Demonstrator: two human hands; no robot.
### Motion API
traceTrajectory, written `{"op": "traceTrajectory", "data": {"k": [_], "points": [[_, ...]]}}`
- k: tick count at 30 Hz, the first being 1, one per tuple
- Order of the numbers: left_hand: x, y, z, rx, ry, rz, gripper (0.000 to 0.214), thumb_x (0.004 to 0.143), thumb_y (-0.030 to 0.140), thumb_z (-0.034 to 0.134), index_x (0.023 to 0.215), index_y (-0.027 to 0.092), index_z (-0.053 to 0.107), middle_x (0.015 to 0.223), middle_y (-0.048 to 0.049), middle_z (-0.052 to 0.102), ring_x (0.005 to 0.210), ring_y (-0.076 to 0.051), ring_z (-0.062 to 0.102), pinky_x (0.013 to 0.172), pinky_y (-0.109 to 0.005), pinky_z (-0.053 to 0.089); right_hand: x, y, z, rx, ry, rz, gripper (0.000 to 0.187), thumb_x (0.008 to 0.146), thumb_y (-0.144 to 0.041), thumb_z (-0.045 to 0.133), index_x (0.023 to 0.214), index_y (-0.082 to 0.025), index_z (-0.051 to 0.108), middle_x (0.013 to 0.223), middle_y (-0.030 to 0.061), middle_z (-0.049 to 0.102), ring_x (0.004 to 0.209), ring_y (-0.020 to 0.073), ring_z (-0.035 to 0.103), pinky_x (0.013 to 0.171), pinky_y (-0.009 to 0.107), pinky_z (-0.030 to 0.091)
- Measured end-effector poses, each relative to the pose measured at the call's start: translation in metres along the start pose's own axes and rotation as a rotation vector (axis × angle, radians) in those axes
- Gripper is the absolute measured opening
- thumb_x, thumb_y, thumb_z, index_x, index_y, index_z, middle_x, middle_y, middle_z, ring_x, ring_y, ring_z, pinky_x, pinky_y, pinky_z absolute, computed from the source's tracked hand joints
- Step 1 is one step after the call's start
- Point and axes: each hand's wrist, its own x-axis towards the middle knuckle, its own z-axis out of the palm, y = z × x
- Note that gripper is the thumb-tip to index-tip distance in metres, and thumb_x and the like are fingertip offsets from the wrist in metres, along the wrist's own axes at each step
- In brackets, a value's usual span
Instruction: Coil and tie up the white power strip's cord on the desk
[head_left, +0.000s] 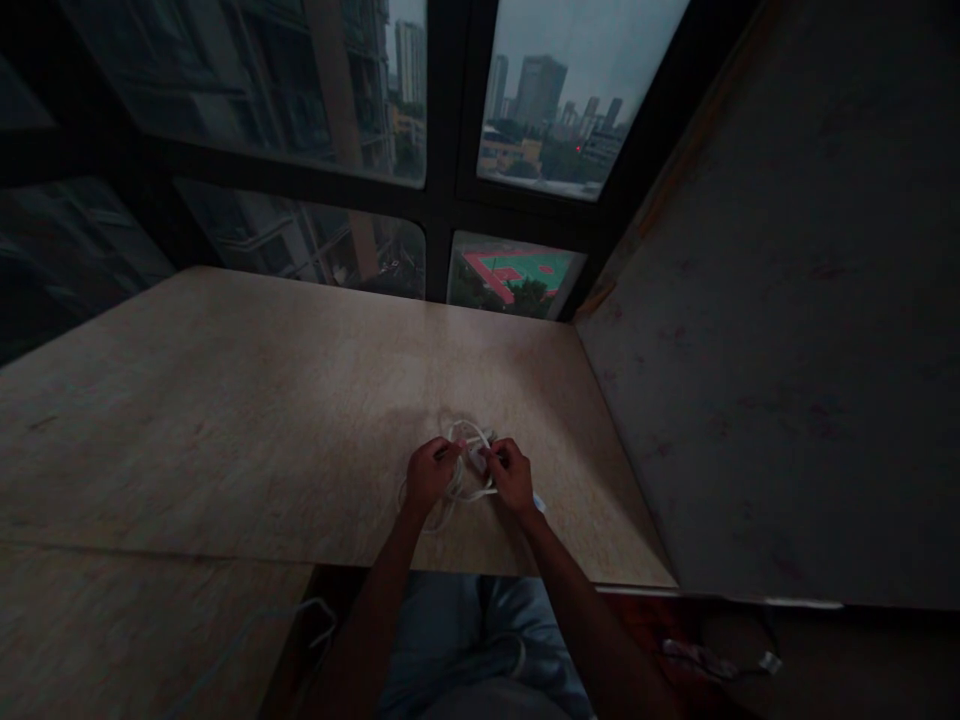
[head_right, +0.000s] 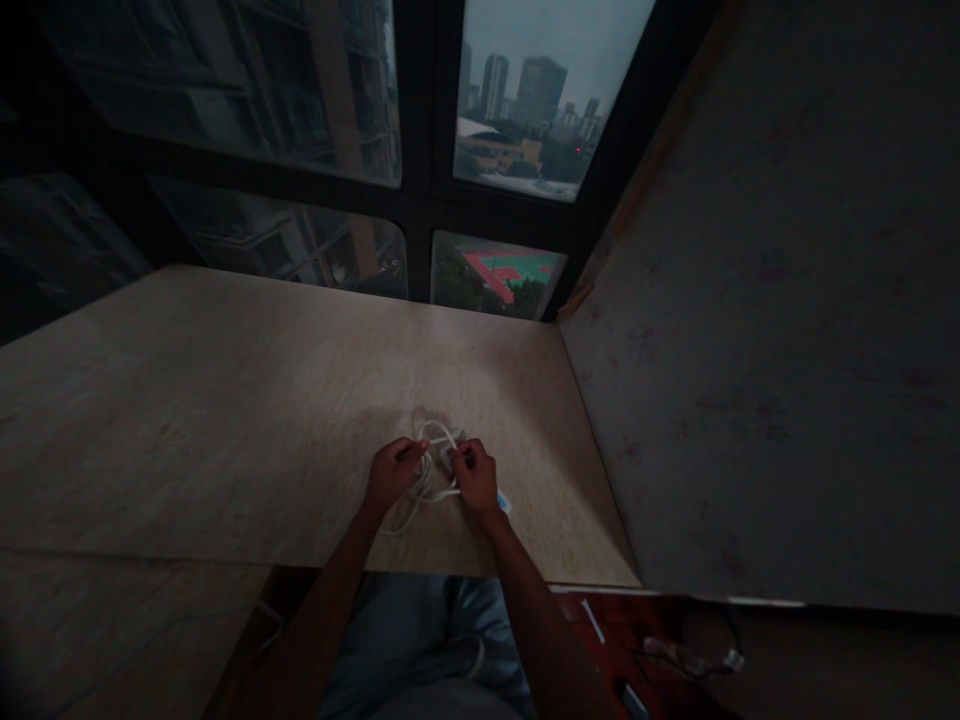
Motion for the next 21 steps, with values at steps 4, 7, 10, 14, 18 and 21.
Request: {"op": "traceTrajectory", "data": {"k": [4,7,10,14,18,21], "points": [[0.002,-0.001,-0.001,-0.122,0.025,-0.033,0.044,0.080,0.055,0.052,0.057,0.019,0.041,0.055,0.0041,0.037,0.056,-0.010,0.037,0.055,-0.023,0.031,-0.001,-0.003,-0.002,0.015,-0.013,-0.035,0.031,0.086,-0.049,0.055,0.080,-0.019,0.057,0.065,0.0007,0.064,0.054,0.0135,0.060,0.052,0.023,0.044],[0.001,-0.001,-0.002,-0.126,0.021,-0.036,0.045,0.079,0.055,0.054,0.056,0.018,0.043,0.055,0.0041,0.036,0.056,-0.010,0.036,0.054,-0.022,0.030,-0.002,-0.005,-0.002,0.040,-0.010,-0.014,0.031,0.087,-0.050,0.053,0.083,-0.018,0.056,0.070,0.0022,0.067,0.055,0.0139,0.062,0.052,0.023,0.046],[0.000,-0.006,-0.003,-0.127,0.056,-0.036,0.046,0.076,0.055,0.057,0.054,0.018,0.043,0.054,0.0041,0.036,0.055,-0.010,0.036,0.054,-0.022,0.030,-0.001,-0.005,-0.001,0.096,-0.001,0.022,0.032,0.088,-0.051,0.051,0.086,-0.019,0.054,0.076,0.0034,0.070,0.053,0.0141,0.063,0.050,0.024,0.048],[0.000,-0.012,-0.005,-0.170,0.080,-0.061,0.045,0.074,0.055,0.059,0.053,0.017,0.044,0.054,0.0042,0.035,0.055,-0.009,0.034,0.054,-0.023,0.029,-0.001,-0.005,0.000,0.131,-0.013,0.046,0.032,0.089,-0.053,0.049,0.088,-0.021,0.052,0.074,0.0025,0.070,0.050,0.0144,0.062,0.047,0.024,0.048],[-0.002,-0.014,-0.006,-0.240,0.067,-0.098,0.046,0.072,0.054,0.060,0.053,0.018,0.039,0.054,0.0048,0.030,0.054,-0.009,0.031,0.053,-0.023,0.027,-0.001,-0.006,0.002,0.153,-0.026,0.066,0.032,0.089,-0.054,0.049,0.089,-0.022,0.050,0.065,-0.0001,0.067,0.046,0.0153,0.060,0.045,0.025,0.048],[-0.003,-0.014,-0.006,-0.303,0.046,-0.113,0.045,0.071,0.053,0.059,0.055,0.019,0.035,0.056,0.0050,0.028,0.055,-0.009,0.029,0.052,-0.023,0.026,0.001,-0.005,0.004,0.156,-0.034,0.077,0.032,0.089,-0.054,0.049,0.090,-0.022,0.051,0.059,-0.0019,0.064,0.044,0.0155,0.059,0.044,0.025,0.047]]}}
